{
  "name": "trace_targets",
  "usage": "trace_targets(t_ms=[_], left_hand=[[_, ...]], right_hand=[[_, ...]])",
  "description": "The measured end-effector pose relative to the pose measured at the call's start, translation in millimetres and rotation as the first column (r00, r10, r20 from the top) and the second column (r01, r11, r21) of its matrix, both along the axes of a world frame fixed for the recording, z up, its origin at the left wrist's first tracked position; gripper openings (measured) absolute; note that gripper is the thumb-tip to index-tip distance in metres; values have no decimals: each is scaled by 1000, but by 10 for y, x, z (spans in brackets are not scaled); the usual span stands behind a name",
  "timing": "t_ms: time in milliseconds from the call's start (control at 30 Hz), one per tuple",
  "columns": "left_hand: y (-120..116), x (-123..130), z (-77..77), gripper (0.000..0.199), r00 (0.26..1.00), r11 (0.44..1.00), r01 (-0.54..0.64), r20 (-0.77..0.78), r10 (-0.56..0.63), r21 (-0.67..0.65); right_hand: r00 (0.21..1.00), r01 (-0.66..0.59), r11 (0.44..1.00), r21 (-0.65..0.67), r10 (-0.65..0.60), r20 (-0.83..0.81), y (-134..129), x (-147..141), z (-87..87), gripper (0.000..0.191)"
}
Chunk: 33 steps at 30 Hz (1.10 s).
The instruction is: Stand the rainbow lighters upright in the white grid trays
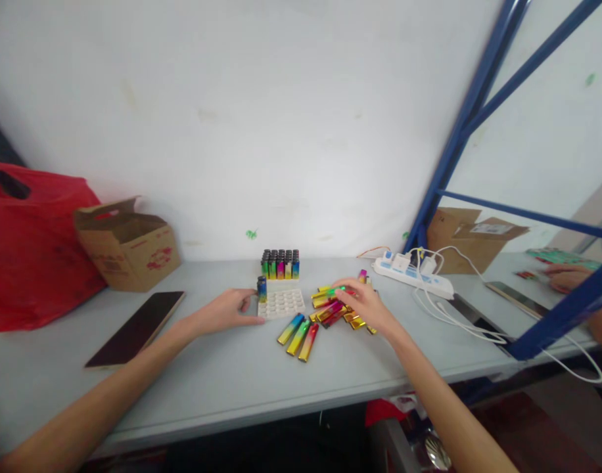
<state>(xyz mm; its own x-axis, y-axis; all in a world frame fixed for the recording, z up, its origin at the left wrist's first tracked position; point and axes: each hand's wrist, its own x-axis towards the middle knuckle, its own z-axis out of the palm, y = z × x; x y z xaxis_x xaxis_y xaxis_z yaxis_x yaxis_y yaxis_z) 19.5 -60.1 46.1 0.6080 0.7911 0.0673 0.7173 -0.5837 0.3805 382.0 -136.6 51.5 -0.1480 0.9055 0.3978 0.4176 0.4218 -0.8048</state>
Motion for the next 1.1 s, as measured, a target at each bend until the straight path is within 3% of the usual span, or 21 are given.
trace_targets(t_ms=[67, 133, 267, 333, 400, 533, 700, 800, 933, 1100], left_hand=[[-9, 0, 8, 60, 1000, 1000, -1, -7, 1, 11], [-9, -4, 5, 59, 1000, 1000, 1, -12, -1, 14], [14, -17, -22, 59, 1000, 1000, 5, 0, -5, 7], [22, -18, -33, 59, 1000, 1000, 9, 8, -9, 7], [23, -16, -37, 58, 1000, 1000, 15, 13, -15, 16], [8, -7, -24, 59, 1000, 1000, 18, 16, -19, 23], [-22, 7, 17, 58, 1000, 1000, 11, 9, -11, 17], [-30, 13, 32, 58, 1000, 1000, 11, -1, -11, 19], [-28, 18, 35, 58, 1000, 1000, 9, -8, -9, 16], [-31, 18, 36, 57, 1000, 1000, 4, -5, -4, 18]], right_hand=[[966, -34, 992, -124, 1, -257, 290, -186, 143, 39], [887, -109, 981, -159, 24, -460, 580, -412, 271, 38], [758, -238, 962, -137, 96, -645, 969, -842, 306, 43], [773, -254, 957, -141, 113, -624, 1024, -981, 203, 45], [836, -240, 962, -129, 138, -531, 1011, -1046, 82, 45], [918, -213, 974, -75, 173, -358, 938, -1021, -37, 41], [923, -221, 937, -270, 112, -367, 891, -1018, -15, 41], [933, -173, 912, -371, 31, -358, 857, -1088, -31, 55], [926, -68, 934, -349, -71, -371, 817, -1180, -65, 57], [927, -66, 949, -309, -57, -372, 779, -1215, -66, 47]])
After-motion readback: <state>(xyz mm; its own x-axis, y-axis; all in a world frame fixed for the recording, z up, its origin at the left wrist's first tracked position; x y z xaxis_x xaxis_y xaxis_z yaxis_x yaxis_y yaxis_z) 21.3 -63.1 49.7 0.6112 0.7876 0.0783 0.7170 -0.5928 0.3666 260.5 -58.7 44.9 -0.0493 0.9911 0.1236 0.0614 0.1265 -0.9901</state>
